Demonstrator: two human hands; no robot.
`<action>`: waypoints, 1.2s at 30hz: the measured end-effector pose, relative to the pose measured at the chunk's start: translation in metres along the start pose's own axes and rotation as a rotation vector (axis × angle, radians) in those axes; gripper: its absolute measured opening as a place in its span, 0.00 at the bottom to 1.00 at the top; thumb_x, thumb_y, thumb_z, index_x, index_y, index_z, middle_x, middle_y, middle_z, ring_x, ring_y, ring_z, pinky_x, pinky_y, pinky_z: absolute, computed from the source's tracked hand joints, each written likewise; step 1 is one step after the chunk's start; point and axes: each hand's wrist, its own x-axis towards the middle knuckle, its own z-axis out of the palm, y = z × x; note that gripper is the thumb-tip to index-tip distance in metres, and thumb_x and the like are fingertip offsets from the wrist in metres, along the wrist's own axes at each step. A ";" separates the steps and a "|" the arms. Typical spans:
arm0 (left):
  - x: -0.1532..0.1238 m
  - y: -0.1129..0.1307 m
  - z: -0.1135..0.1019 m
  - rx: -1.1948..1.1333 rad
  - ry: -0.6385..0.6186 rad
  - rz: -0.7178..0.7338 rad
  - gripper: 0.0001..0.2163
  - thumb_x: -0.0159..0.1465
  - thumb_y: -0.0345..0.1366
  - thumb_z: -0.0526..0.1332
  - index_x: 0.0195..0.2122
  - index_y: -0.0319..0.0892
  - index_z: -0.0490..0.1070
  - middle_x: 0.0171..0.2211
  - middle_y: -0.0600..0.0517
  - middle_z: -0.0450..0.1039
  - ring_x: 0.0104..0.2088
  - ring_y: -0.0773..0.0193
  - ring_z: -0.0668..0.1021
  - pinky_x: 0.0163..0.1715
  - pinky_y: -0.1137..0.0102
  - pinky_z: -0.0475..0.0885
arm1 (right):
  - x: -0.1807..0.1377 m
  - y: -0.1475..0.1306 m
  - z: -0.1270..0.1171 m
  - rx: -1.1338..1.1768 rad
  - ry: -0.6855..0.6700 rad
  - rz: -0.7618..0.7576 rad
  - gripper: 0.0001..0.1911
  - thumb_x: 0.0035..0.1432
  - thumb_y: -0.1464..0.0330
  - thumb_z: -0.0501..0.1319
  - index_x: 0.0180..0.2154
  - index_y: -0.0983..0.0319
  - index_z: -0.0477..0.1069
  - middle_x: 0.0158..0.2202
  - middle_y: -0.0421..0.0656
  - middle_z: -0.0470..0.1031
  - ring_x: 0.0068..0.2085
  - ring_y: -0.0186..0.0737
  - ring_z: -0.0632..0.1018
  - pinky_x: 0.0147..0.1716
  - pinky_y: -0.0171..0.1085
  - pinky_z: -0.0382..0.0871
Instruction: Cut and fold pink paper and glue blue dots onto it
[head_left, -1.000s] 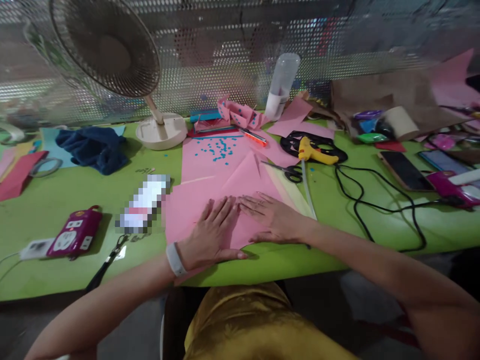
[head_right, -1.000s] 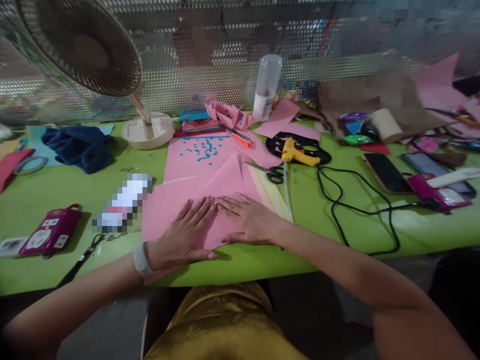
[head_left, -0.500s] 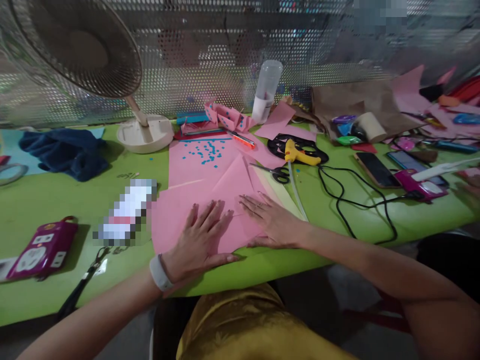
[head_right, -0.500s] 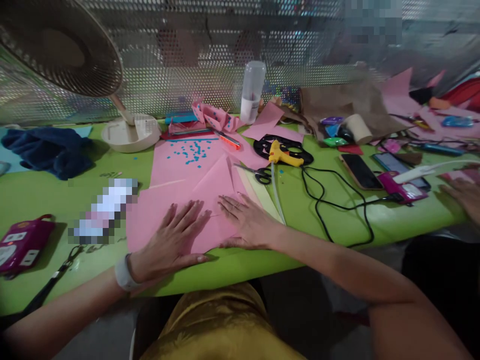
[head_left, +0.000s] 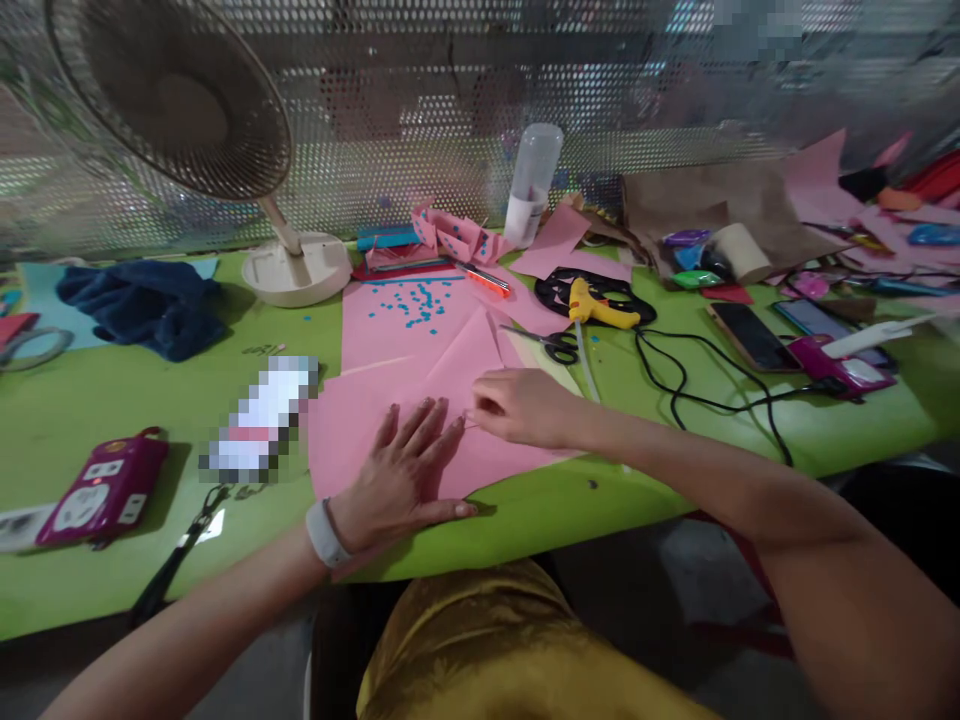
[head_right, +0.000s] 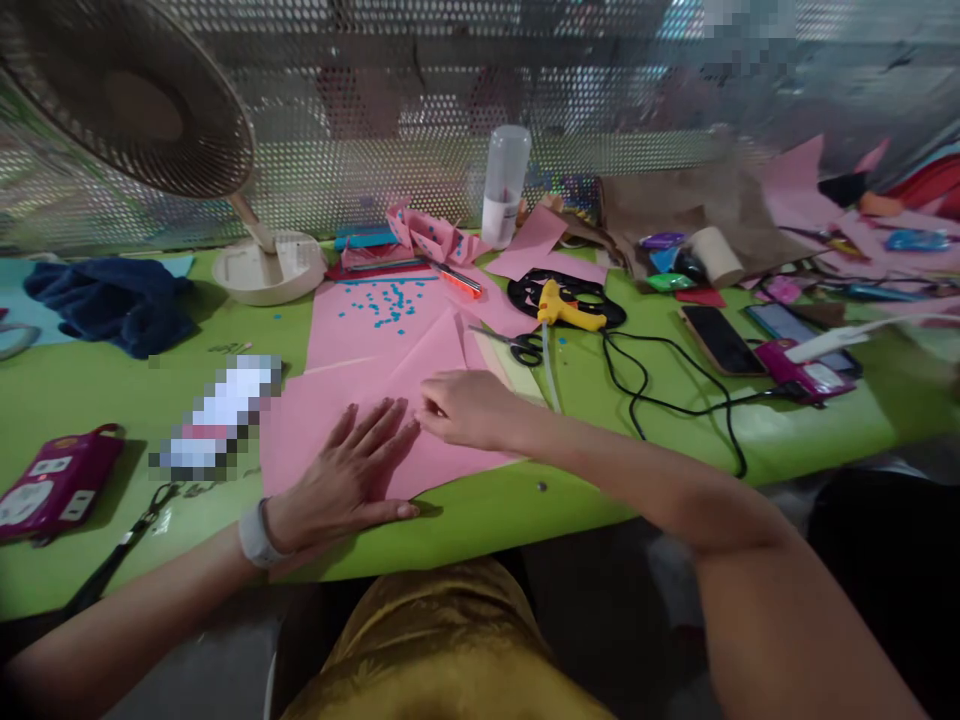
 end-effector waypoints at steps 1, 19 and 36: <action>0.000 0.000 0.001 0.003 0.001 0.003 0.44 0.59 0.67 0.48 0.69 0.43 0.46 0.70 0.41 0.42 0.69 0.44 0.48 0.65 0.47 0.37 | 0.008 -0.003 -0.002 0.062 -0.113 0.036 0.11 0.59 0.65 0.57 0.29 0.63 0.72 0.30 0.46 0.78 0.32 0.41 0.76 0.33 0.38 0.66; 0.001 0.000 0.003 0.070 0.033 0.014 0.50 0.58 0.69 0.45 0.70 0.36 0.33 0.69 0.38 0.45 0.69 0.47 0.50 0.66 0.51 0.37 | 0.045 0.015 0.027 0.670 -0.598 0.374 0.19 0.56 0.59 0.65 0.21 0.64 0.65 0.13 0.36 0.70 0.15 0.33 0.74 0.20 0.32 0.71; 0.000 0.000 0.002 0.053 0.041 0.024 0.48 0.60 0.67 0.46 0.70 0.36 0.35 0.69 0.38 0.44 0.69 0.47 0.50 0.66 0.53 0.35 | -0.001 0.072 -0.026 0.537 -0.551 0.537 0.20 0.48 0.59 0.71 0.19 0.65 0.67 0.15 0.39 0.72 0.16 0.30 0.72 0.20 0.30 0.69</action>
